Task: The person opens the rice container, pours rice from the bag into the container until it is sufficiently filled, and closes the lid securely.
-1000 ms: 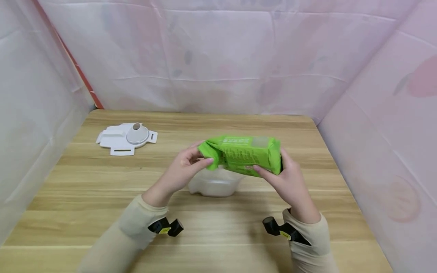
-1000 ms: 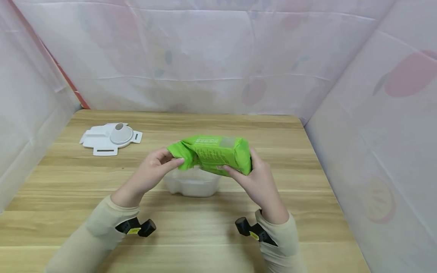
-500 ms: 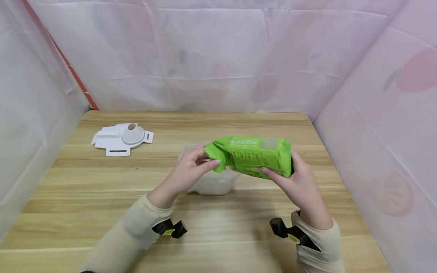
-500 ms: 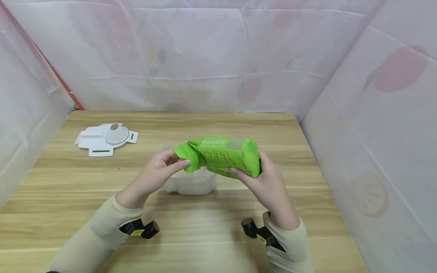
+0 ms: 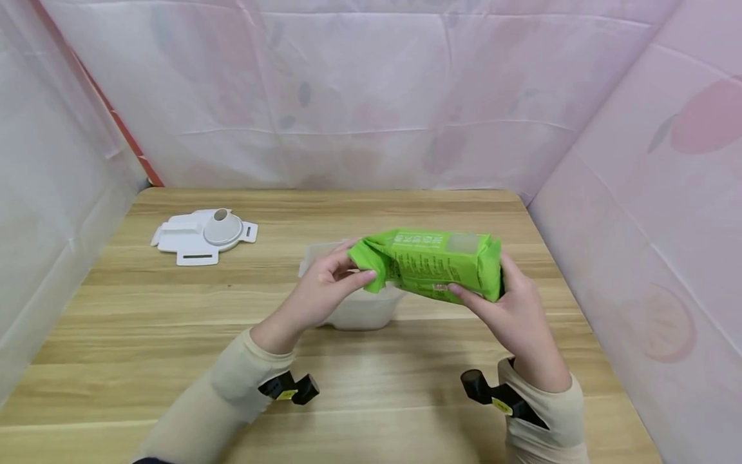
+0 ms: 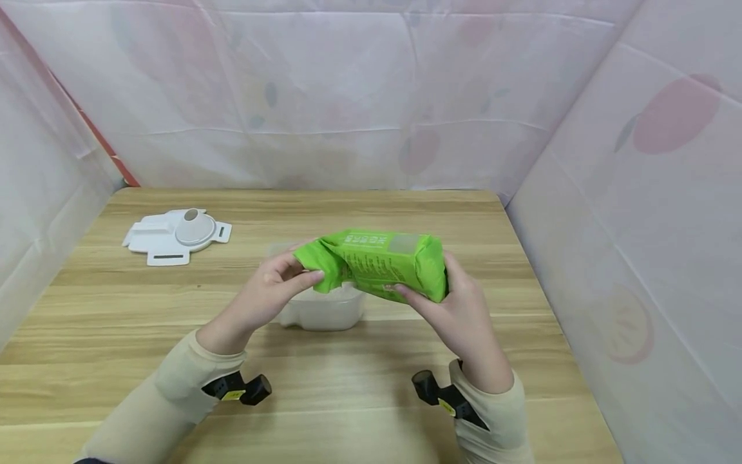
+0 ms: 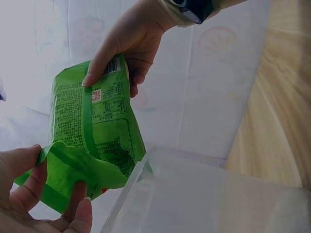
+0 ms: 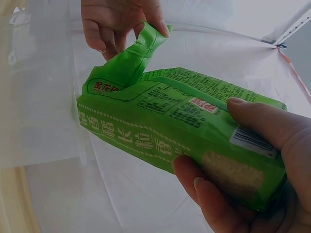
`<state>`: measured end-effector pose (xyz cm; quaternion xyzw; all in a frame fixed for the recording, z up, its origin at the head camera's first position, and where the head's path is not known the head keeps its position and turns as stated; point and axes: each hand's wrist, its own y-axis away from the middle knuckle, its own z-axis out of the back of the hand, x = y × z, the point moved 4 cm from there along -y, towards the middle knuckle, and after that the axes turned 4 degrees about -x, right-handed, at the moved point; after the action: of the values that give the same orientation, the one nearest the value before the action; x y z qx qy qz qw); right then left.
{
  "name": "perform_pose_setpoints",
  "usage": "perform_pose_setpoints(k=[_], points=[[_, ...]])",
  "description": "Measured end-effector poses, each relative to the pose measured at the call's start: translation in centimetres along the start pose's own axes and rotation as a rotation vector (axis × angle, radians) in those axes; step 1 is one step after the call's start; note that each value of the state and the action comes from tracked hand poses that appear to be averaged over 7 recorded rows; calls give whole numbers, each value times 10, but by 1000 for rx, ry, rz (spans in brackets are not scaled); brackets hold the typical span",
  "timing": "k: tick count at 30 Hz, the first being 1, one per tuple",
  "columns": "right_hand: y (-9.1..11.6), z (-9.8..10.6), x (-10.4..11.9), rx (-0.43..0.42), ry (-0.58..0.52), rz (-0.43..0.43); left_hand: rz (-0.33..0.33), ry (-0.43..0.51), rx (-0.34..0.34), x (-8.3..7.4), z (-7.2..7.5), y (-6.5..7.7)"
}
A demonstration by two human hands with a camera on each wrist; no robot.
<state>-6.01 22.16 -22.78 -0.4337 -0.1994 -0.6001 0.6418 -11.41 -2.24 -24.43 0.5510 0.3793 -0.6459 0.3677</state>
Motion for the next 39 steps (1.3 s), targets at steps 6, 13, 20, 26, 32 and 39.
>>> perform_pose_setpoints(k=[6,13,20,26,32,39], points=[[-3,-4,5,0,-8,37,-4,-1,-30,-1,6,5],[-10,-17,11,28,-42,69,11,-19,-74,-2,20,13],[-15,-33,13,80,-93,83,32,-41,-120,-3,34,24],[-19,-43,13,105,-135,90,34,-48,-136,-4,42,28],[-20,-48,13,121,-179,82,28,-49,-138,-4,44,30],[-21,-52,14,136,-190,59,14,-40,-150,-6,46,30]])
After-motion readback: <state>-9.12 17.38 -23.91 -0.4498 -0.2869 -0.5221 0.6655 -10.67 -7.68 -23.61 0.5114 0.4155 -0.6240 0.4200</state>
